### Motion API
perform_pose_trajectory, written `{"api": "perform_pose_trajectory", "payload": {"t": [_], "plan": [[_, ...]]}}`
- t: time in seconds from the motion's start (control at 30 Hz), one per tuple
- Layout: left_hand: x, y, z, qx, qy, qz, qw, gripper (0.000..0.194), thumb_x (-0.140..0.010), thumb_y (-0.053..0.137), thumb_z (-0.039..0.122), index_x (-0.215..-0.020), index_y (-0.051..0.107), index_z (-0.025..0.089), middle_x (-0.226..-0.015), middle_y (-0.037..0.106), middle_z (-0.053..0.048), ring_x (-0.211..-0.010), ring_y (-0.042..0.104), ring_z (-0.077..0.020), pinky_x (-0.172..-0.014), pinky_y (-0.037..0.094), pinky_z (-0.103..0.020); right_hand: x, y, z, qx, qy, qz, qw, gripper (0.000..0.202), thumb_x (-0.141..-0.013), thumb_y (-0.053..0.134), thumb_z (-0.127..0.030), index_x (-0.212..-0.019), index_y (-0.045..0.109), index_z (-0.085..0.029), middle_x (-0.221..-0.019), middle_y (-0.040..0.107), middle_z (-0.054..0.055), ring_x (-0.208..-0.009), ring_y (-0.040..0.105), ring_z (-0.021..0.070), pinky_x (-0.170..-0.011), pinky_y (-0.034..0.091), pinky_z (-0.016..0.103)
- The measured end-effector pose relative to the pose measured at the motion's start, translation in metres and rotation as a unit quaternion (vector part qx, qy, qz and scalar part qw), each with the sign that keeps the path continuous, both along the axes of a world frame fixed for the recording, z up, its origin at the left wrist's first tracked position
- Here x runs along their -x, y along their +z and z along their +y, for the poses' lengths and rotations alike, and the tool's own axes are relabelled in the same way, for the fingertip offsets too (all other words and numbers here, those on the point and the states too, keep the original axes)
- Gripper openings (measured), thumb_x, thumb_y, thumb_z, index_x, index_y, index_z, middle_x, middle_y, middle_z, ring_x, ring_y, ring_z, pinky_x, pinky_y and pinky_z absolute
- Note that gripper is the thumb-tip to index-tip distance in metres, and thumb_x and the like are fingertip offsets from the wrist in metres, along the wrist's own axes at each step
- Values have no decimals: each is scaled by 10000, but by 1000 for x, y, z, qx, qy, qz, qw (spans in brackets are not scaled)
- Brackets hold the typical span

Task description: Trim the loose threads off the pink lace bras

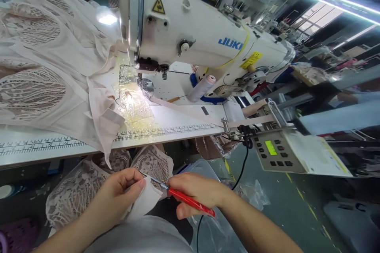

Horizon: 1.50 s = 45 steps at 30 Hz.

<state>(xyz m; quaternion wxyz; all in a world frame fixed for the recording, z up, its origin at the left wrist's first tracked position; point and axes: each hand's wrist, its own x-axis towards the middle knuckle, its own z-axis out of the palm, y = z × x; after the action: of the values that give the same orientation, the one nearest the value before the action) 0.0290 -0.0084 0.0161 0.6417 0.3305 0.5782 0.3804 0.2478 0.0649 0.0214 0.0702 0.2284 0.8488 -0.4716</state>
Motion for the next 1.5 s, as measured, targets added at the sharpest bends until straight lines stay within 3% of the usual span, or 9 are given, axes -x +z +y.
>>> {"api": "perform_pose_trajectory", "payload": {"t": [0.17, 0.3, 0.5, 0.63, 1.03, 1.17, 1.33, 1.5], "plan": [[1, -7, 2, 0, -22, -9, 1000, 263, -696, 669, 383, -576, 551, 182, -491, 485, 58, -452, 355, -73, -403, 270, -157, 0, 8, -3, -30, -17, -80, 996, 476, -755, 642, -584, -644, 374, -207, -613, 405, -40, -519, 334, 98, -473, 249, 220], [1, -6, 4, 18, 6, -12, 1000, 253, -699, 668, 370, -588, 549, 177, -500, 484, 63, -463, 365, -68, -423, 262, -153, 4, 15, -5, -39, -28, -142, 989, 510, -691, 699, -608, -653, 393, -203, -611, 409, -44, -516, 338, 101, -475, 244, 222], [1, -7, 9, 31, -31, -6, 999, 265, -703, 653, 394, -612, 534, 175, -507, 481, 66, -465, 376, -73, -438, 286, -168, 9, 28, -2, -41, -2, -217, 975, 499, -709, 653, -656, -732, 471, -192, -684, 493, -18, -570, 436, 129, -511, 293, 226], [1, -7, 9, 38, -29, -3, 999, 262, -709, 641, 389, -617, 526, 171, -511, 473, 66, -468, 367, -70, -439, 279, -169, 9, 30, -1, -39, 12, -222, 974, 472, -727, 640, -634, -737, 468, -195, -695, 517, -8, -585, 465, 140, -518, 298, 229], [2, -8, 7, 50, -18, -22, 998, 300, -706, 658, 441, -618, 541, 179, -506, 481, 66, -449, 346, -62, -403, 264, -150, 8, 30, -1, 9, -55, -221, 974, 434, -741, 684, -558, -665, 461, -192, -587, 497, -33, -533, 460, 117, -478, 283, 202], [3, -9, 7, 55, -28, -24, 998, 317, -692, 665, 459, -612, 542, 178, -495, 487, 67, -435, 347, -59, -396, 264, -147, 5, 20, -5, 19, -93, -184, 978, 388, -788, 654, -496, -661, 462, -184, -615, 535, -22, -547, 481, 114, -488, 301, 203], [1, -3, 5, 38, -12, 3, 999, 289, -712, 652, 428, -606, 577, 171, -504, 520, 51, -461, 398, -71, -431, 302, -157, -1, 1, -9, 48, -190, -103, 975, 473, -772, 590, -575, -592, 362, -202, -536, 370, -58, -489, 341, 92, -461, 251, 208], [2, -7, 3, -23, -7, 65, 998, 260, -779, 601, 411, -646, 608, 188, -561, 541, 42, -512, 450, -93, -468, 355, -168, 7, 7, -19, 5, -303, 76, 950, 541, -710, 572, -677, -607, 307, -216, -561, 330, -60, -510, 280, 91, -466, 234, 219]]}}
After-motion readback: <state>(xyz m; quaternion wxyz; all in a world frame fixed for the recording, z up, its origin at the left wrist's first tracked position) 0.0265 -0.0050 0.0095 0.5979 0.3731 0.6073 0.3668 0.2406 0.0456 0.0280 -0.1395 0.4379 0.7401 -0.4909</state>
